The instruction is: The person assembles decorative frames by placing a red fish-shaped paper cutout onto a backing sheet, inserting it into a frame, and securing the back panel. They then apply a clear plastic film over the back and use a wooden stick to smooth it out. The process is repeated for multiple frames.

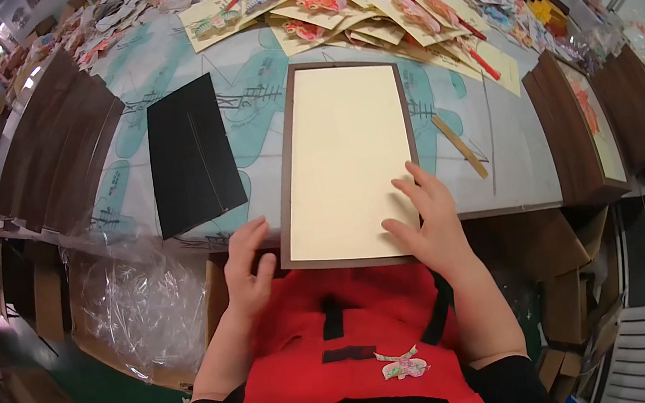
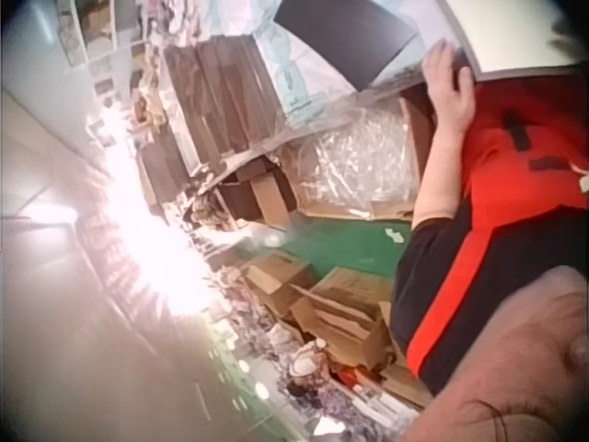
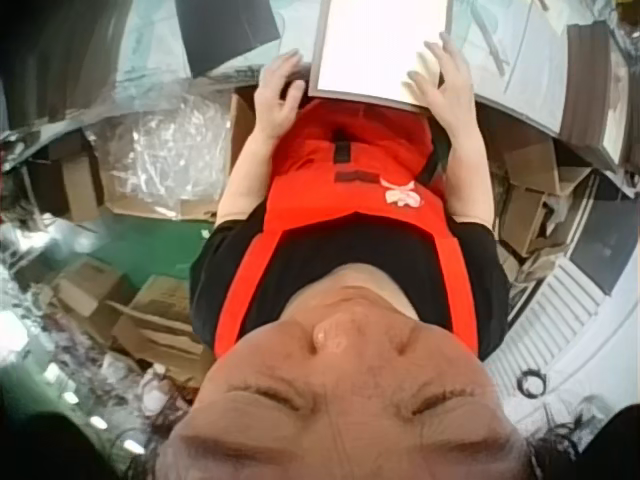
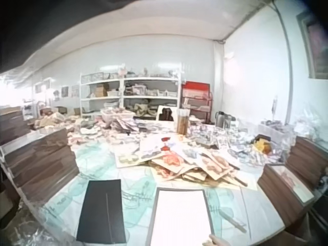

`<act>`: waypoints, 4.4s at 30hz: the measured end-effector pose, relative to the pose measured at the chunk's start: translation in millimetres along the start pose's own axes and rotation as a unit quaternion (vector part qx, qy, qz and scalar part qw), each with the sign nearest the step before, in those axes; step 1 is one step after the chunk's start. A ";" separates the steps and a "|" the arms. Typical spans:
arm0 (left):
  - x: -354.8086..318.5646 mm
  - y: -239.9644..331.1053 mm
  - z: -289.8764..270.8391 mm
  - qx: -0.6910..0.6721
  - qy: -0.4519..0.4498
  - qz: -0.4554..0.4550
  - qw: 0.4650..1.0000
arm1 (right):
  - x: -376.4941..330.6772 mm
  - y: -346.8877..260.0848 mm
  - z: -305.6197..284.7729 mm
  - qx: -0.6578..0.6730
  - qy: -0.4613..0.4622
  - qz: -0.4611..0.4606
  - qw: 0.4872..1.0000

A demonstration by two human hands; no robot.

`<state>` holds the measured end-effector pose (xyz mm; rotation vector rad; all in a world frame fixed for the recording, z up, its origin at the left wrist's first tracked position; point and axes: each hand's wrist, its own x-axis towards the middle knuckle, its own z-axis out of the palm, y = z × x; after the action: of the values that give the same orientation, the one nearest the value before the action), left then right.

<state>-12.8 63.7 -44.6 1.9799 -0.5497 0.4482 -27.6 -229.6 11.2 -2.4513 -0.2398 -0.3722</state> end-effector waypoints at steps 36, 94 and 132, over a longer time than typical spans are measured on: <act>26.0 40.0 28.4 0.131 -0.195 0.038 0.971 | 1.9 6.5 4.2 -0.162 -0.047 -0.011 0.986; 8.5 -44.2 -92.5 -0.541 0.184 -0.338 0.748 | 3.2 -10.6 -9.6 0.352 -0.006 0.076 0.933; -67.8 -238.4 -150.2 0.356 -0.363 -0.479 0.715 | 30.1 40.9 -43.0 0.512 0.043 0.230 0.827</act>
<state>51.7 307.3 -187.8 2.8191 0.3457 -0.9675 2.7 -285.8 30.1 -1.3450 0.1729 -0.0793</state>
